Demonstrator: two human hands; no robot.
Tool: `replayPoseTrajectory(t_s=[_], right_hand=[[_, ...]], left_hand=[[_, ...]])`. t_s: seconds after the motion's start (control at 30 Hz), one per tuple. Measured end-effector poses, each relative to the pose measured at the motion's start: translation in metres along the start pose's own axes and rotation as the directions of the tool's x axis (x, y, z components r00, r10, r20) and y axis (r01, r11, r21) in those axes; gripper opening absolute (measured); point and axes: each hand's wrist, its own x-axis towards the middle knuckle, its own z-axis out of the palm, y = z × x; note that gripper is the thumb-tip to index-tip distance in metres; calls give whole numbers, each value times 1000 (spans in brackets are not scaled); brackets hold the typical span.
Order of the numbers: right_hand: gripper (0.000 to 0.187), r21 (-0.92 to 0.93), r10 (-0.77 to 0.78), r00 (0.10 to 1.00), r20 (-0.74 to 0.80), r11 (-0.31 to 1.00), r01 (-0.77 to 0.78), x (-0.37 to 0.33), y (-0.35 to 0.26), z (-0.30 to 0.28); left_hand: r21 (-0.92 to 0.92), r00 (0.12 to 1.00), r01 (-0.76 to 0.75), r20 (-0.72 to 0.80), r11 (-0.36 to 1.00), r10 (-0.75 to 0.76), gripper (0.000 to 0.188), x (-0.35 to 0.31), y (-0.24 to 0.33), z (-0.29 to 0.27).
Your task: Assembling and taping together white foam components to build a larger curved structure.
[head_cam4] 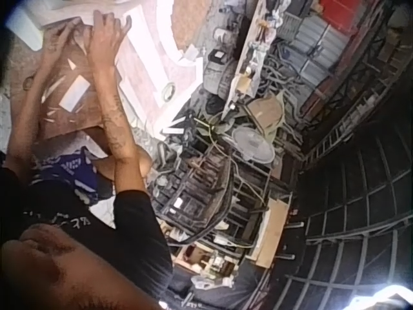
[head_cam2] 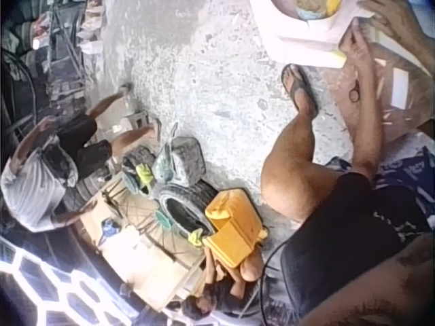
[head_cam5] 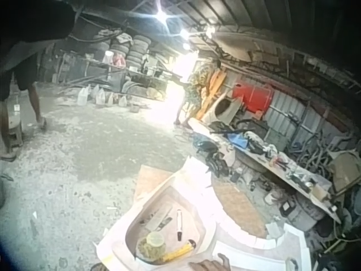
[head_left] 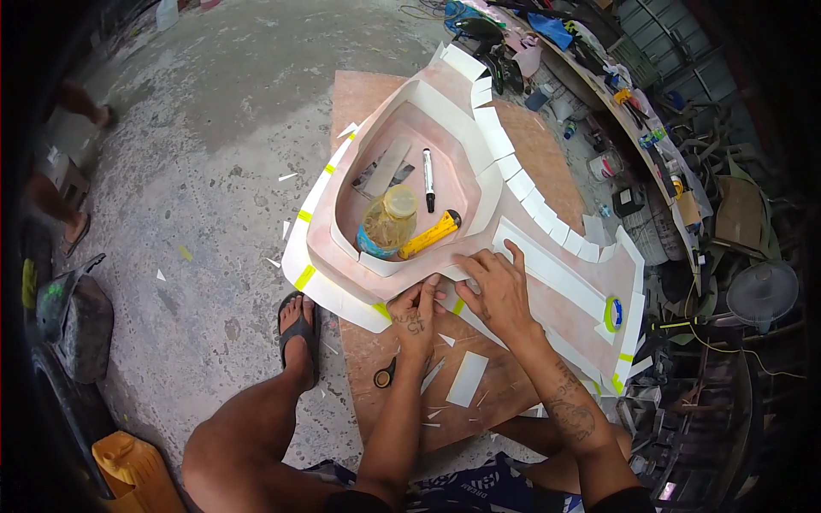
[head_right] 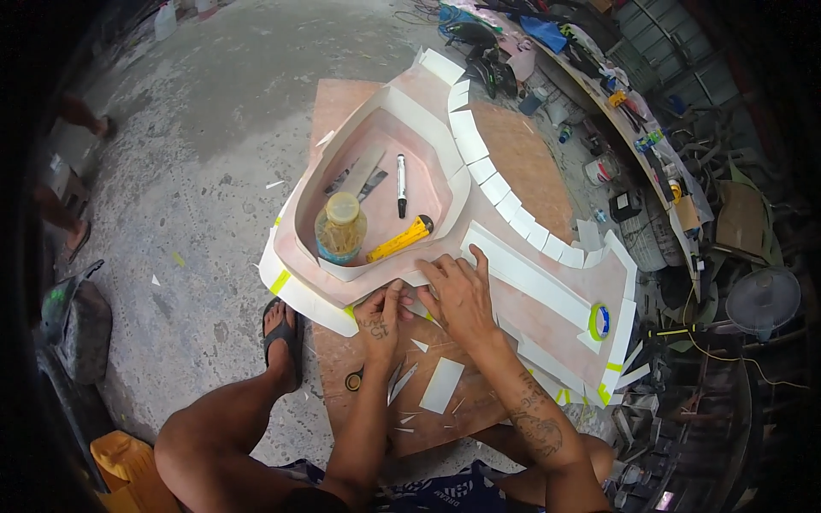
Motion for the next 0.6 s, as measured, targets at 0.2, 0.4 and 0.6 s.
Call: replayPoseTrajectory(t_s=[0.2,0.4,0.6], right_hand=[[36,70,-130,990,-52,989,134,-9,16,5],[39,77,-187,982,-26,979,189,-6,25,10],[40,61,-235,972,-23,970,236,-7,28,12]], left_hand=[[36,993,-2,120,999,-2,28,1,4,-8],[-240,969,183,209,953,-134,42,-7,18,-16],[-239,958,258,186,936,-217,41,-12,39,4]])
